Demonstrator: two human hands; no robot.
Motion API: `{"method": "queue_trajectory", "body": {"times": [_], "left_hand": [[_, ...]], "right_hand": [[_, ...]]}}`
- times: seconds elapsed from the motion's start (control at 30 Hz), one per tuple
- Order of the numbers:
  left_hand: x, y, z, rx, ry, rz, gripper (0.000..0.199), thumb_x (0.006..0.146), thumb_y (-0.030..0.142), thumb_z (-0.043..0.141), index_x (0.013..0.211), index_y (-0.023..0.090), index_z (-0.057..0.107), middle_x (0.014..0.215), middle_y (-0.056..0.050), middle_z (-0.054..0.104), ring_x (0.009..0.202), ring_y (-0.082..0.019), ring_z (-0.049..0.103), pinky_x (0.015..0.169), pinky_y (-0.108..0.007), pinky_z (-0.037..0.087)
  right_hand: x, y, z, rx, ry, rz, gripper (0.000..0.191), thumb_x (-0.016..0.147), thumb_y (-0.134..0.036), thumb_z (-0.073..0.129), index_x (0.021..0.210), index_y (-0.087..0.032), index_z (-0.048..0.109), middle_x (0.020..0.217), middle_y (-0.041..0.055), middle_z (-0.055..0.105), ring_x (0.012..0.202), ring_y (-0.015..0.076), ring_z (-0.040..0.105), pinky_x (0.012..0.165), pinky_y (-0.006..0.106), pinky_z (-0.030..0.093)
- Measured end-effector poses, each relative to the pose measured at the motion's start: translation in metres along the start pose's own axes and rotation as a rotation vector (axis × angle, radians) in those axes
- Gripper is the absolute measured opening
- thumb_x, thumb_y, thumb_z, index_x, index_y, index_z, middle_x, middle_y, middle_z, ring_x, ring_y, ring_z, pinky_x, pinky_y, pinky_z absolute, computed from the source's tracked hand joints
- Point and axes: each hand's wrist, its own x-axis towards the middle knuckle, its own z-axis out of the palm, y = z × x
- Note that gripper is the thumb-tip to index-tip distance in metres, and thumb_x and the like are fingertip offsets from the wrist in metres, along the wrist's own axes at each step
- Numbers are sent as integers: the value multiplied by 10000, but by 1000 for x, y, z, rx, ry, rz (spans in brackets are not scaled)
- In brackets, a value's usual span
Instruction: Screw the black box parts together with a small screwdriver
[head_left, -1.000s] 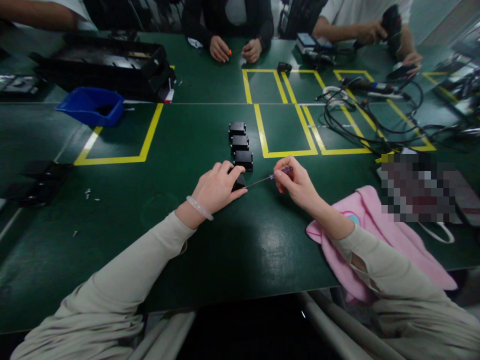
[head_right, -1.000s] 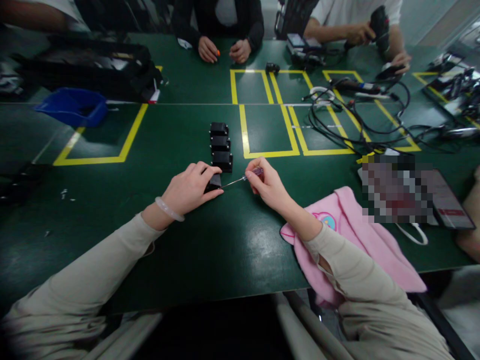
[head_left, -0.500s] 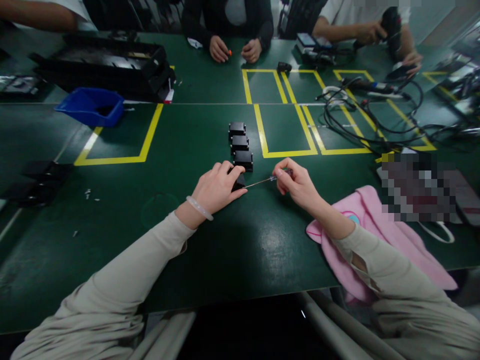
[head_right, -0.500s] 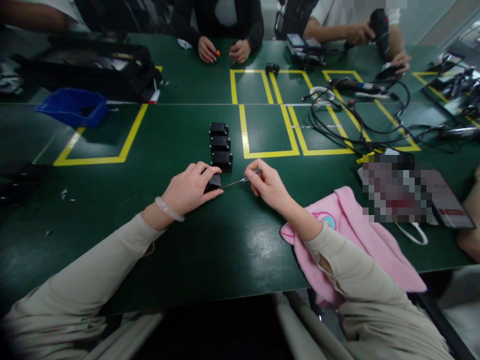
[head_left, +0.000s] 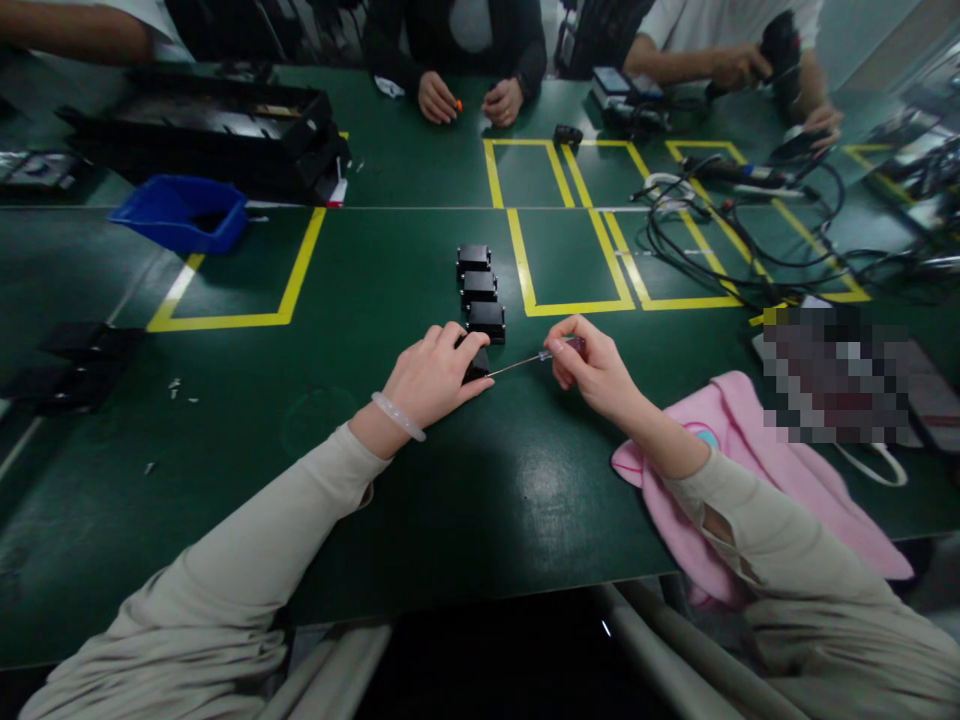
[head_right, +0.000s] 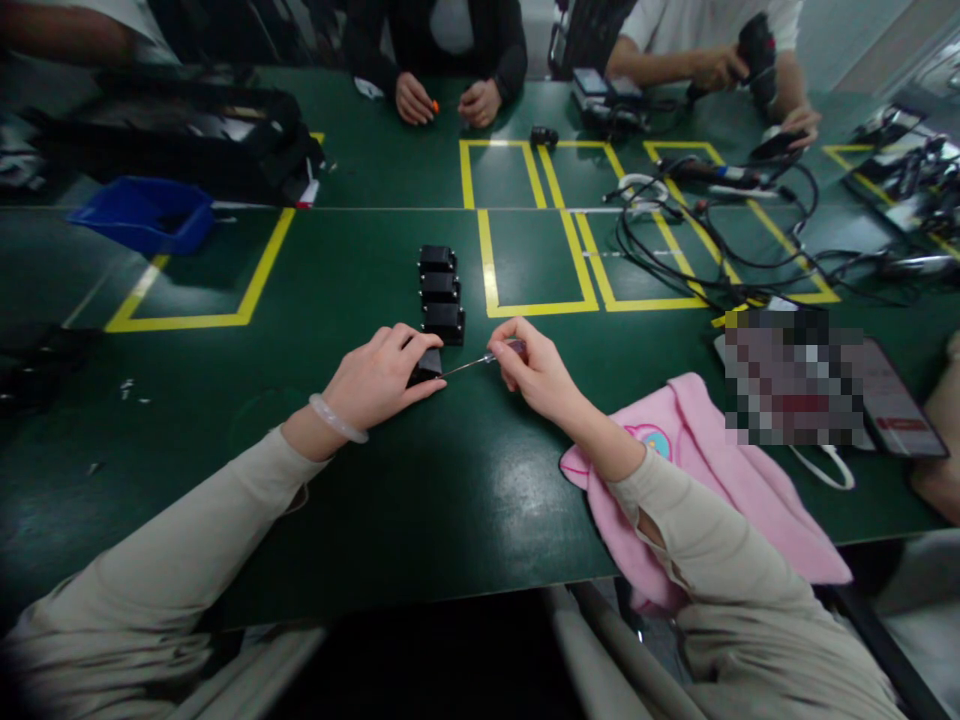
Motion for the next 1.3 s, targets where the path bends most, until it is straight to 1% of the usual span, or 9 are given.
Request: {"method": "queue_trajectory", "body": {"times": [0.13,0.27,0.33,0.5,0.67,0.9,1.1,1.23,1.3], "left_hand": [[0,0,0,8,4,6,516,1009,474,665,1424,192,545,1311,-139,616,1177,-310,606,884,-383,551],[0,0,1,6,8,8,514,1007,475,669,1423,198,548,1308,-136,619,1184,-309,606,885,-376,552],[0,0,2,8,15,10,515,1006,475,671,1423,199,551,1305,-134,621,1184,-310,607,888,-380,554],[-1,-2,3,12,19,16,526,1004,477,673,1428,194,547,1306,-136,620,1171,-312,610,889,-387,557],[-1,-2,2,5,16,21,517,1006,473,670,1424,193,550,1315,-137,619,1178,-313,608,884,-391,561],[0,0,0,2,18,12,511,994,458,691,1413,196,560,1304,-133,626,1181,-313,609,895,-387,558],[0,0,0,-5,14,14,510,1001,464,677,1419,199,550,1314,-134,623,1183,-306,605,891,-378,554],[0,0,0,-4,8,13,508,1004,465,672,1418,198,550,1316,-135,621,1185,-307,604,898,-381,554],[0,0,-1,-5,3,11,508,1005,464,669,1421,198,548,1314,-136,621,1182,-308,605,892,-384,558]], "right_hand": [[0,-1,0,29,-21,-6,300,1021,-508,647,989,-237,523,596,-87,524,472,89,496,475,246,387],[0,1,0,-19,-19,1,313,1037,-512,621,937,-233,522,544,-94,496,442,81,465,462,247,347],[0,1,0,-20,-17,-4,319,1038,-524,617,942,-234,522,541,-97,490,436,80,458,456,249,340],[0,0,0,30,-24,-14,312,1024,-522,642,984,-235,528,596,-86,519,473,87,492,472,251,388],[0,1,0,-5,-13,-11,322,1038,-527,615,933,-236,523,553,-97,485,437,81,460,457,249,340],[0,-1,2,35,-7,-28,302,1022,-512,646,986,-241,516,585,-94,508,464,92,481,466,247,373],[-1,-2,1,-27,-4,-21,328,1041,-536,604,940,-236,522,533,-98,487,427,86,451,445,246,332],[0,-3,2,12,4,-32,323,1022,-532,640,966,-236,523,578,-94,508,459,86,482,464,244,377],[0,-3,1,3,-4,-26,326,1024,-532,637,949,-234,528,574,-89,512,459,85,484,464,245,376]]}}
